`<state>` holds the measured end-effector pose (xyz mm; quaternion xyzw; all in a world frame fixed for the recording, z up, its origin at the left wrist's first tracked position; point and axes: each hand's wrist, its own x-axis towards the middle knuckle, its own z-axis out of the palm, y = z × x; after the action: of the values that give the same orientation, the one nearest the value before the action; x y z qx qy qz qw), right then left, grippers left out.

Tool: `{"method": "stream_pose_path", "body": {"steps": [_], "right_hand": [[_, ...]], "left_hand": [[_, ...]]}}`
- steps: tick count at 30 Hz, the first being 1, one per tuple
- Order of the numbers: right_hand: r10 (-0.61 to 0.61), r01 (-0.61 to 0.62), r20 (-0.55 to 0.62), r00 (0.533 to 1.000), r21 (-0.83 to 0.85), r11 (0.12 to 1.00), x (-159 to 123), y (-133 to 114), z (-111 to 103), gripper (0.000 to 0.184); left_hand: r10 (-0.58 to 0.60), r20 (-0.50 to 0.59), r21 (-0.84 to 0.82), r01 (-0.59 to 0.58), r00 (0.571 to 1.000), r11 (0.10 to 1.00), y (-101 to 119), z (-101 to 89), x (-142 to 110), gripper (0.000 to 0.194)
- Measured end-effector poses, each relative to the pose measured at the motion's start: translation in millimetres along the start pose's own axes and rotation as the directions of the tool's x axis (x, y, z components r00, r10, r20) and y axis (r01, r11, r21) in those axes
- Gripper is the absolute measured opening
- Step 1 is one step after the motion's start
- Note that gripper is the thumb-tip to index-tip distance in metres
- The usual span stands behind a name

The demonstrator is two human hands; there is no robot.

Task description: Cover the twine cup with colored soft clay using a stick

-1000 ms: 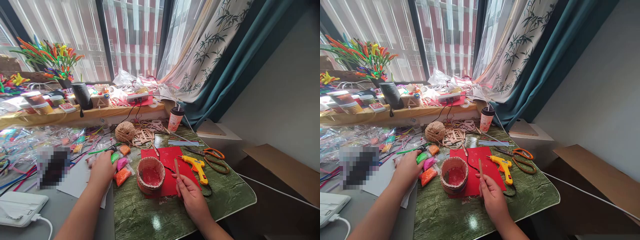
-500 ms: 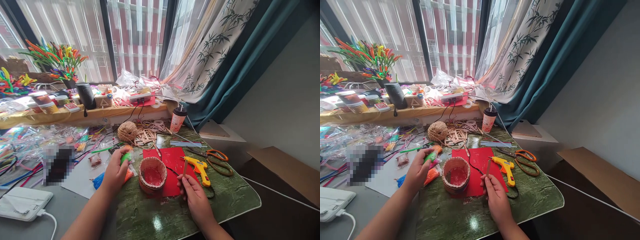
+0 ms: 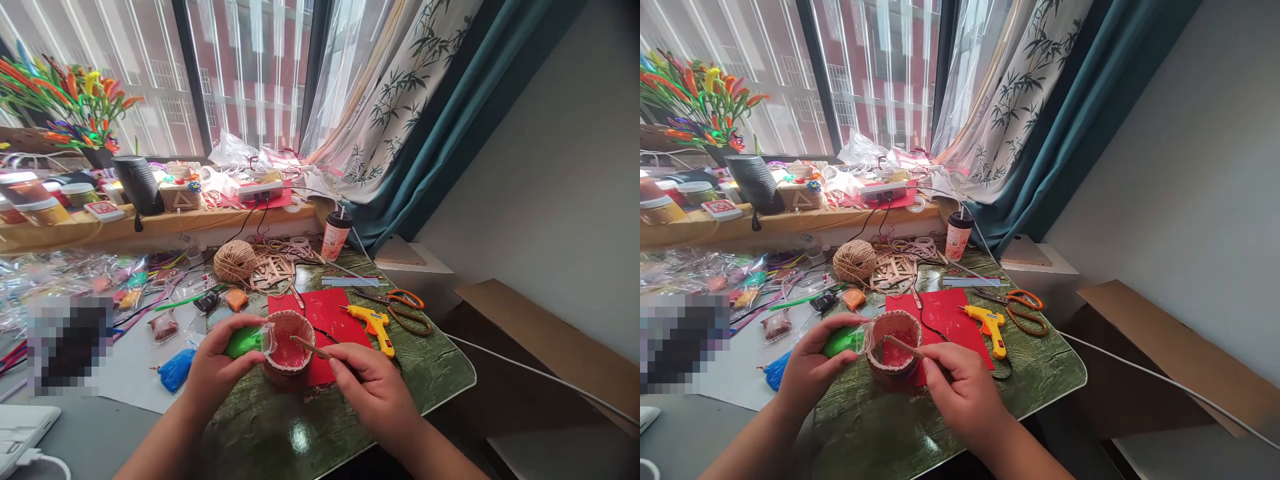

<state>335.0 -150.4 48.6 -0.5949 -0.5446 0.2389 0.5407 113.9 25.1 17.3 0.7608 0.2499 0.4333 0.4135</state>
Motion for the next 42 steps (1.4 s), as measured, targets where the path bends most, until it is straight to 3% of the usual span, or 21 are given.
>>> {"method": "stream_pose_path", "body": {"steps": [7, 11, 14, 19, 22, 28, 32, 34, 36, 39, 42], "right_hand": [[-0.148, 0.175, 0.146, 0.978, -0.193, 0.966, 6, -7, 5, 0.029], [-0.263, 0.339, 0.230, 0.937, -0.417, 0.843, 7, -9, 4, 0.029], [-0.257, 0.376, 0.296, 0.920, -0.477, 0.794, 9, -15, 0, 0.027], [-0.165, 0.249, 0.316, 0.934, -0.250, 0.936, 10, -21, 1, 0.032], [-0.105, 0.156, 0.319, 0.942, -0.138, 0.978, 10, -21, 4, 0.035], [0.032, -0.045, 0.343, 0.939, 0.032, 0.998, 7, -14, 8, 0.036], [0.133, -0.225, 0.364, 0.922, 0.223, 0.948, 2, -1, 14, 0.039], [0.177, -0.324, 0.378, 0.909, 0.371, 0.871, -4, 7, 24, 0.041], [0.258, -0.444, 0.388, 0.885, 0.530, 0.723, -12, 15, 38, 0.040], [0.348, -0.577, 0.474, 0.809, 0.755, 0.312, -24, 21, 61, 0.030], [0.224, -0.615, 0.609, 0.761, 0.787, -0.052, -30, 24, 75, 0.026]], "left_hand": [[0.146, 0.093, -0.080, -0.139, 0.985, 0.987, 10, 1.6, 0, 0.048], [0.264, 0.149, -0.052, -0.259, 0.953, 0.964, 14, 5.0, 1, 0.043], [0.319, 0.172, -0.003, -0.323, 0.932, 0.946, 17, 6.2, 3, 0.041], [0.366, 0.169, 0.041, -0.378, 0.915, 0.925, 21, 7.0, 3, 0.044], [0.382, 0.180, 0.048, -0.396, 0.906, 0.917, 22, 7.5, 3, 0.043], [0.374, 0.177, 0.034, -0.386, 0.910, 0.922, 21, 7.6, 2, 0.047], [0.332, 0.160, -0.035, -0.331, 0.929, 0.943, 19, 7.2, 2, 0.052], [0.321, 0.152, -0.063, -0.315, 0.935, 0.947, 19, 6.8, 2, 0.054], [0.314, 0.147, -0.071, -0.307, 0.938, 0.949, 18, 6.7, 2, 0.056], [0.280, 0.137, -0.063, -0.274, 0.950, 0.960, 16, 6.9, 0, 0.053], [0.208, 0.100, -0.043, -0.205, 0.973, 0.978, 14, 7.4, -4, 0.048]]}}
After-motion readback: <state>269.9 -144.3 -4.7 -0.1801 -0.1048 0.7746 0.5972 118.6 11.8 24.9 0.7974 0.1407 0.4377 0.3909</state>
